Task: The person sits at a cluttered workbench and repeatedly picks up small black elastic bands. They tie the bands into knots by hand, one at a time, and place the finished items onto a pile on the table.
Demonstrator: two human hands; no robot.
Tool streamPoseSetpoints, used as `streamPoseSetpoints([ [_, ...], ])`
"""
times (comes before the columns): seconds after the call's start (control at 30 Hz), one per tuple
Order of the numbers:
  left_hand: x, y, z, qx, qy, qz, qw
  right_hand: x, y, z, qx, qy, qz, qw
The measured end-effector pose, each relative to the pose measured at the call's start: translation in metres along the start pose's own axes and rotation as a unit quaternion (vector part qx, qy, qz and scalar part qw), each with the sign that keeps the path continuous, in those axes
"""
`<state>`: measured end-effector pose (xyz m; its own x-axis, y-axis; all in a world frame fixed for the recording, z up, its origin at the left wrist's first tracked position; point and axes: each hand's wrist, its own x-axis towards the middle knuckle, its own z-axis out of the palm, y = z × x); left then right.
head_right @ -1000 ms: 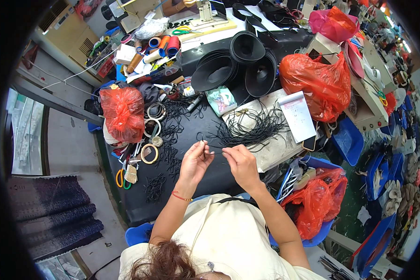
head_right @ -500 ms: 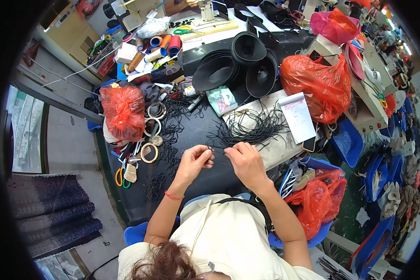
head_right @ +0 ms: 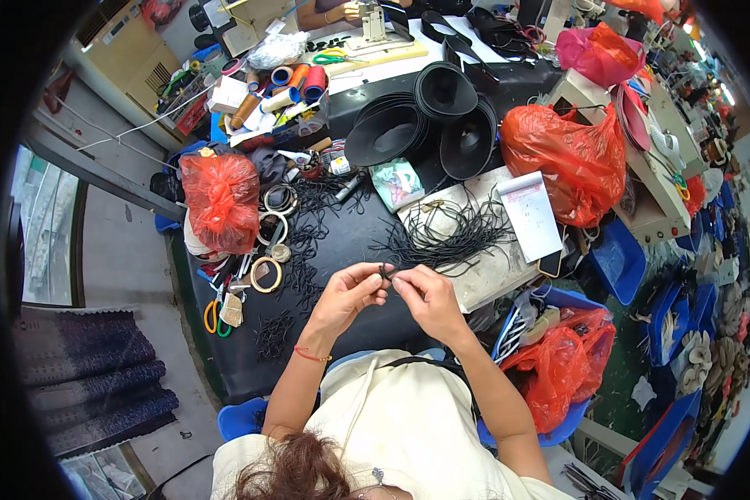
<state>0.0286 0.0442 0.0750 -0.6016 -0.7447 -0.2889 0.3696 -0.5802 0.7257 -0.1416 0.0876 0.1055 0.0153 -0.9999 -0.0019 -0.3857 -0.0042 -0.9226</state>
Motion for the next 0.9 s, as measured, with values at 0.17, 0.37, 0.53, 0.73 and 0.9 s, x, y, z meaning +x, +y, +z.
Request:
streamPoseSetpoints([
  [0.17, 0.001, -0.004, 0.001, 0.028, 0.041, 0.015, 0.999, -0.011, -0.011, 0.003, 0.083, -0.029, 0.098, 0.991],
  [0.37, -0.001, -0.003, 0.005, 0.043, 0.081, 0.036, 0.995, -0.006, -0.007, 0.004, 0.354, -0.06, 0.139, 0.923],
  [0.53, -0.002, -0.005, 0.01, 0.049, 0.1, 0.075, 0.991, -0.004, -0.008, 0.01, 0.278, 0.021, 0.147, 0.949],
  [0.73, 0.0, -0.015, 0.021, 0.095, 0.163, 0.157, 0.969, 0.001, -0.012, 0.024, 0.218, 0.106, 0.142, 0.96],
  [0.9, -0.003, -0.011, 0.016, 0.21, 0.171, 0.168, 0.948, 0.001, -0.003, 0.027, 0.204, 0.1, 0.141, 0.964],
])
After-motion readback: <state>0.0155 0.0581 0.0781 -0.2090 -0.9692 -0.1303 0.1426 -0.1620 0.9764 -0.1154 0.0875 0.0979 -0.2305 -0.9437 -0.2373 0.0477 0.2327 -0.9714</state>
